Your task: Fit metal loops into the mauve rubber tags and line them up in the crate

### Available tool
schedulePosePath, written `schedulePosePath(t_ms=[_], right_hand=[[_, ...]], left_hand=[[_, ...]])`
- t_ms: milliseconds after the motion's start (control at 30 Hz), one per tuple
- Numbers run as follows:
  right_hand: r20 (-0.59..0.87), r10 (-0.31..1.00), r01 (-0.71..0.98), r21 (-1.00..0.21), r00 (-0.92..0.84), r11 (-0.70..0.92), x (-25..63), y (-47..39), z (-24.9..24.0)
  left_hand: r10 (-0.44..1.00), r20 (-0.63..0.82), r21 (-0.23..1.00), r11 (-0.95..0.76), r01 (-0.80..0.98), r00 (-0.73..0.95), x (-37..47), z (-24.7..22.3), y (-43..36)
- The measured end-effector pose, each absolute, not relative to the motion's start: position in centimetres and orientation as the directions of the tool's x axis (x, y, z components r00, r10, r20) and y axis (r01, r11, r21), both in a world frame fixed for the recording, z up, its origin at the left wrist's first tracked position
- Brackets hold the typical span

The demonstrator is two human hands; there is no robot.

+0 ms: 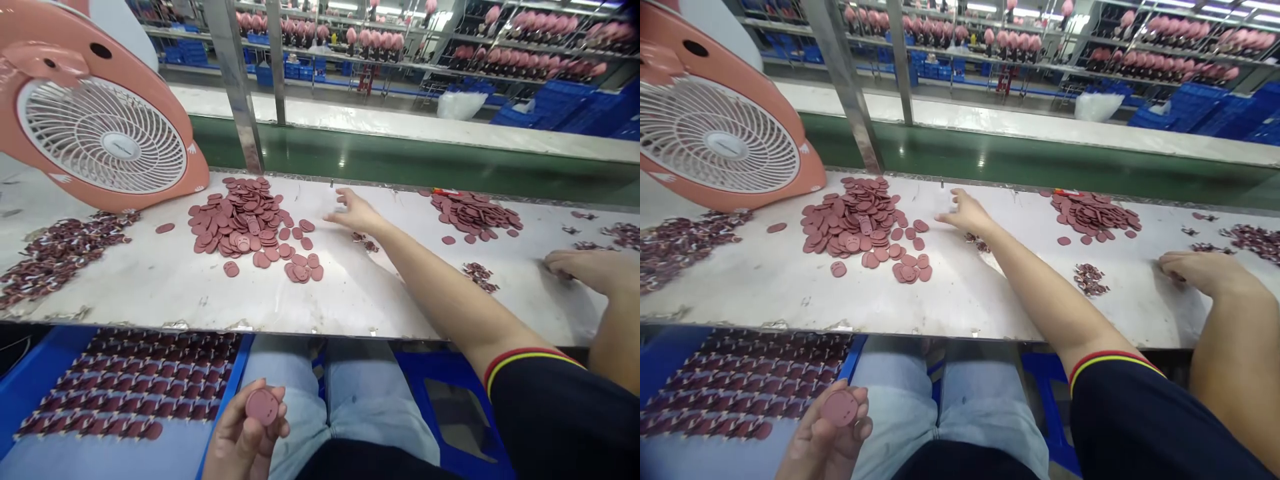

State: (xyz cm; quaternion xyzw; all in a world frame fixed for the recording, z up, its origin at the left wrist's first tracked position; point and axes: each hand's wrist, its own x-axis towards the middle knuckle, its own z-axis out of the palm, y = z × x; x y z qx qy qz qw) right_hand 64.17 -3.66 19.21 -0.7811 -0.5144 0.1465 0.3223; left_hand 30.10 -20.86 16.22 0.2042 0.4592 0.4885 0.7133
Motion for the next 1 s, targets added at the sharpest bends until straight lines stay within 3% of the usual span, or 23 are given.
schedulePosePath(t_ms=[167,267,367,467,567,700,867,1000], right_hand=[[0.017,0.856,0.778,-0.426,0.517,-0.462,65.4,-10.0,20.4],[-0.079,0.856,0.783,-0.368,0.511,-0.501,64.5,-12.0,19.5],[-0.106,0.846,0.755,-0.404,0.523,-0.517,63.7,-13.1,18.9],[-0.118,0.831,0.673,-0.531,0.543,-0.515,63.3,-15.0,19.3],[-0.152,0.842,0.508,-0.738,0.518,-0.445,62.6,-17.7,20.0],[-0.248,0.892,0.12,-0.942,0.377,-0.313,59.7,-21.0,19.6],[-0.398,0.909,-0.322,-0.883,0.126,-0.343,53.8,-23.2,17.9],[-0.433,0.9,-0.485,-0.777,-0.05,-0.401,50.6,-24.2,17.6]], left_hand=[[0.86,-0.488,0.719,0.492,-0.491,0.147,30.4,16.0,-20.7],[0.86,-0.474,0.721,0.503,-0.476,0.191,30.9,16.0,-20.8],[0.871,-0.438,0.729,0.49,-0.479,0.224,31.2,16.2,-20.9],[0.874,-0.432,0.727,0.484,-0.487,0.223,31.0,16.4,-20.9],[0.849,-0.481,0.705,0.522,-0.481,0.217,30.7,16.8,-20.9],[0.772,-0.578,0.627,0.627,-0.462,0.264,30.7,17.0,-21.0],[0.698,-0.58,0.536,0.716,-0.448,0.421,30.6,16.6,-21.0],[0.68,-0.528,0.5,0.734,-0.461,0.509,30.2,16.2,-21.1]])
